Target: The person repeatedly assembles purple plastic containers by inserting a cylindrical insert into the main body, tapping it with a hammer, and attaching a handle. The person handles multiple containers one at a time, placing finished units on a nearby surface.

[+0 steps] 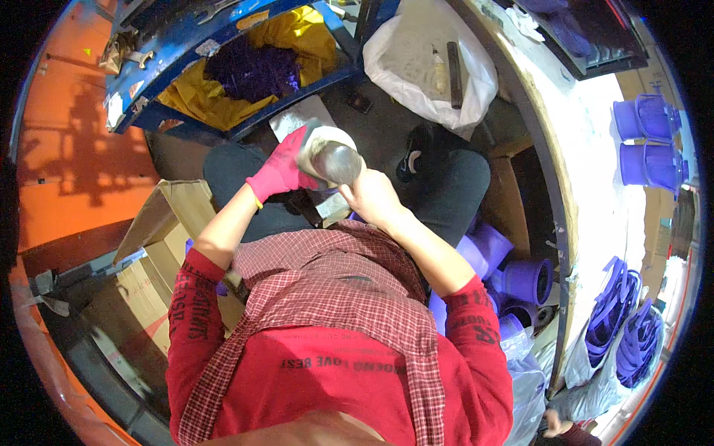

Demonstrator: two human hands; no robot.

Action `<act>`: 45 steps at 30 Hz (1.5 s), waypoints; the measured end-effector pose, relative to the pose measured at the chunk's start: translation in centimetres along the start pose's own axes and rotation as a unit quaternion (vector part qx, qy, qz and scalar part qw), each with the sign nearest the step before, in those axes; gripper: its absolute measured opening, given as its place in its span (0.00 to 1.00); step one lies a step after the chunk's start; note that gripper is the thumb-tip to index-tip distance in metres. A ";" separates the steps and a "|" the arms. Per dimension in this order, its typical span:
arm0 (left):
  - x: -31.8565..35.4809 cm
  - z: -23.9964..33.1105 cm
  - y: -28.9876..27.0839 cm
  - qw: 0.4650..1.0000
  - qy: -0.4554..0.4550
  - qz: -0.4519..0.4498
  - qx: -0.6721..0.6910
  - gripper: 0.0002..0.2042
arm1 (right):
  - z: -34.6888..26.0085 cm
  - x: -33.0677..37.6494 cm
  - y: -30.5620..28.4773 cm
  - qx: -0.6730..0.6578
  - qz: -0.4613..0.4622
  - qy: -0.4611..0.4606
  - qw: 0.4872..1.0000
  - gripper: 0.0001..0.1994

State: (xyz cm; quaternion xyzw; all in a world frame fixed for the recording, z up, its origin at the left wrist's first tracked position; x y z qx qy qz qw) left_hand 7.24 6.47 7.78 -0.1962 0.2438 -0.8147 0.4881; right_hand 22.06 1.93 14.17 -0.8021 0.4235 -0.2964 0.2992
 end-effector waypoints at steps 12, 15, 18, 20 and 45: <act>0.8 11.1 -5.3 0.967 0.127 0.079 -0.206 0.49 | 18.9 27.0 -34.0 0.459 0.470 0.251 0.711 0.18; 7.2 7.1 -16.1 0.952 0.033 0.271 -0.137 0.49 | 22.6 29.0 -33.6 0.446 0.365 0.349 0.738 0.21; 12.1 0.7 -22.5 0.878 -0.036 0.408 -0.249 0.42 | 17.3 27.3 -29.0 0.502 0.464 0.133 0.718 0.25; 14.0 -7.8 -23.1 0.886 -0.160 0.414 -0.135 0.42 | 18.1 23.8 -21.7 0.408 0.368 0.039 0.835 0.19; -2.3 5.2 3.4 0.944 0.117 -0.146 -0.271 0.35 | 13.1 30.7 -16.4 -0.056 0.464 0.110 0.877 0.09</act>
Point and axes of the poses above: each hand's wrist, its own x-axis away from the middle knuckle, its own y-axis out of the palm, z = x × y, the point moved 9 cm from there along -x, towards the middle knuckle, and after that the axes turned 6 degrees about -y, right-handed, at the moved point
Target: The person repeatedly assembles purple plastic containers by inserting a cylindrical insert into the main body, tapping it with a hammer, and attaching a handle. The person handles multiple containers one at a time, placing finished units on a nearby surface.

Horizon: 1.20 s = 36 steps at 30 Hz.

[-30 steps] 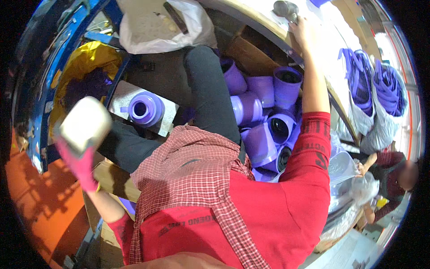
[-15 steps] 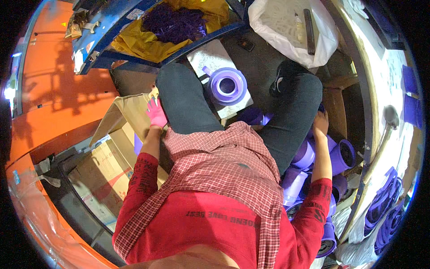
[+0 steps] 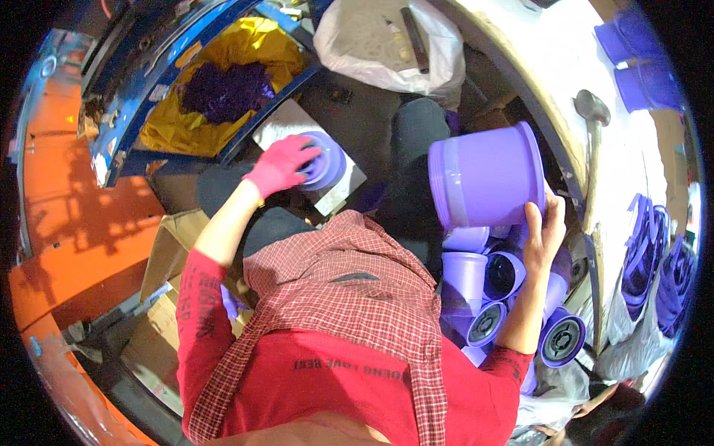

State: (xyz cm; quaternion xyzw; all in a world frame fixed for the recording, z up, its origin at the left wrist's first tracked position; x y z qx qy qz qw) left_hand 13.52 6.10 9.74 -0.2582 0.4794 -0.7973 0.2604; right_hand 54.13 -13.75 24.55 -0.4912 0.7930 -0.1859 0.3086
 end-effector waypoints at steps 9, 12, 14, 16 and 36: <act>13.4 -8.0 -3.8 0.706 -0.146 0.291 0.629 0.39 | -3.7 -5.3 8.6 -0.271 0.103 -0.091 0.953 0.09; 13.2 -5.1 -5.4 0.838 -0.043 0.350 0.416 0.30 | -6.1 -5.0 7.6 -0.320 0.132 -0.165 0.924 0.11; 12.5 -4.4 -5.2 0.888 -0.053 0.352 0.291 0.24 | -7.6 -4.5 6.7 -0.308 0.125 -0.182 0.926 0.12; 11.7 -5.7 -3.9 0.807 -0.072 0.315 0.495 0.22 | -8.6 -3.9 5.8 -0.295 0.127 -0.200 0.925 0.13; 12.4 -5.0 -3.8 0.702 -0.114 0.380 0.592 0.27 | -3.7 -2.7 6.0 -0.271 0.218 -0.095 0.933 0.09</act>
Point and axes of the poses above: each hand's wrist, its own x-axis away from the middle knuckle, its own y-axis out of the palm, z = x × y, the point moved 9 cm from there along -x, towards the middle knuckle, and after that the axes turned 6 degrees about -y, right-handed, at the moved point
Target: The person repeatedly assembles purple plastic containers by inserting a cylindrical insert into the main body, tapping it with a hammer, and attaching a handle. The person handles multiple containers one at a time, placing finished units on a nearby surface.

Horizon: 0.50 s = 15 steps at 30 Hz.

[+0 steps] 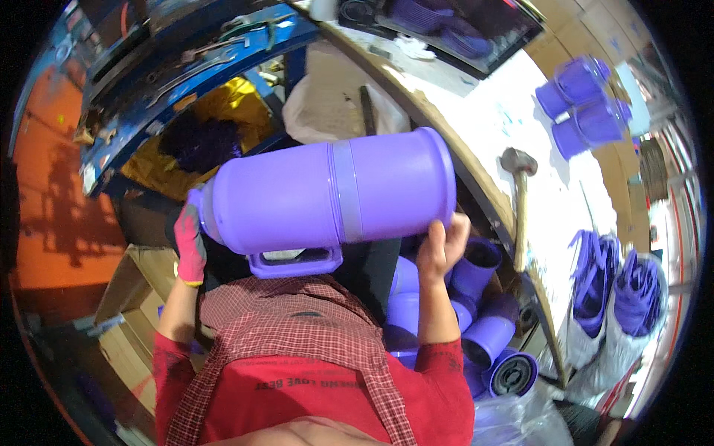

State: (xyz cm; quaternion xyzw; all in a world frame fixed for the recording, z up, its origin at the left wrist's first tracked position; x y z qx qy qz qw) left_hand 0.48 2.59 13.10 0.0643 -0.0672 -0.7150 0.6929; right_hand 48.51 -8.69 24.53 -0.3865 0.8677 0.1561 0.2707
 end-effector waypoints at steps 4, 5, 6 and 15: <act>-2.0 1.3 2.2 0.982 -0.022 -0.024 0.185 0.27 | 1.2 0.6 2.2 -0.144 -0.037 0.120 0.982 0.11; -2.6 1.3 2.8 0.967 -0.059 -0.053 0.244 0.27 | -0.1 0.5 2.6 -0.118 -0.066 0.071 0.988 0.10; -2.8 0.8 3.3 0.936 -0.107 -0.047 0.332 0.23 | -1.0 0.3 2.4 -0.099 -0.061 0.033 0.993 0.10; -2.5 0.7 0.8 0.989 -0.074 0.081 0.102 0.19 | 1.0 -2.0 7.4 -0.084 -0.258 0.067 0.960 0.54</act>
Point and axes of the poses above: each hand's wrist, its own x-axis away from the middle knuckle, its own y-axis out of the palm, z = x × y, the point moved 9 cm from there along -x, towards the middle knuckle, and after that the axes turned 6 degrees about -y, right-handed, at the moved point
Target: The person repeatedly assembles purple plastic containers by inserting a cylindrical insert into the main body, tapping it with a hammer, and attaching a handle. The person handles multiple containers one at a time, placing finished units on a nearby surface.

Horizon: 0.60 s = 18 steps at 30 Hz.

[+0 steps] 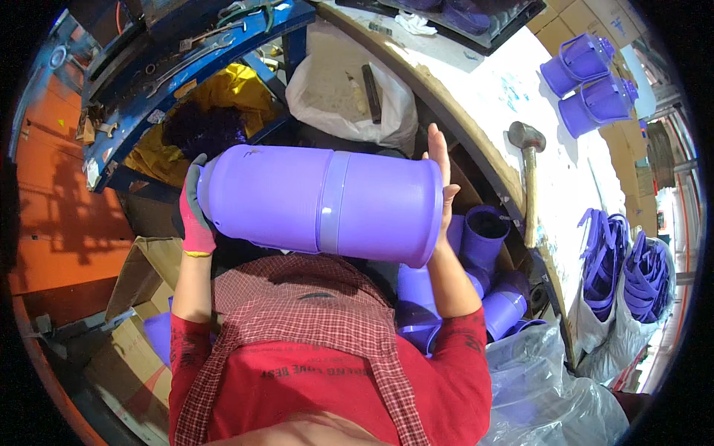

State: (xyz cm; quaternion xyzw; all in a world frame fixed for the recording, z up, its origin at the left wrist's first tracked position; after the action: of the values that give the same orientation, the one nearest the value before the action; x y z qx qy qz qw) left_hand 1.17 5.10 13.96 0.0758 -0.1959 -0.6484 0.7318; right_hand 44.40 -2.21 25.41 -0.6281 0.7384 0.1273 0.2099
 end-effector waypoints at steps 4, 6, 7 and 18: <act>-0.2 0.6 -1.9 0.998 0.033 0.034 0.030 0.19 | -3.7 1.7 -3.3 0.072 0.179 -0.027 0.981 0.45; 0.2 1.1 -3.2 0.995 0.027 0.091 0.040 0.19 | -6.4 2.7 0.4 0.109 0.004 -0.121 0.987 0.32; 0.4 1.3 -2.8 0.996 0.015 0.073 0.047 0.19 | -6.8 3.5 2.4 0.148 -0.088 -0.153 0.973 0.27; 0.1 6.9 1.4 0.989 0.113 0.018 0.090 0.29 | -6.3 3.4 1.9 0.156 0.086 -0.205 0.962 0.16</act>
State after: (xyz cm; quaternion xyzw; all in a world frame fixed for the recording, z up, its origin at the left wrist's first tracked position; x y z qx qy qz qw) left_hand -0.17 6.23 20.81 0.2106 -0.1706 -0.6019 0.7512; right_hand 41.20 -7.70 29.24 -0.4820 0.7414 0.1542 0.4406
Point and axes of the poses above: each hand's wrist, its own x-axis away from the middle knuckle, its own y-axis out of the palm, z = x × y, the point moved 9 cm from there along -x, towards the middle knuckle, and after that the axes turned 6 degrees about -y, right-handed, at the moved point
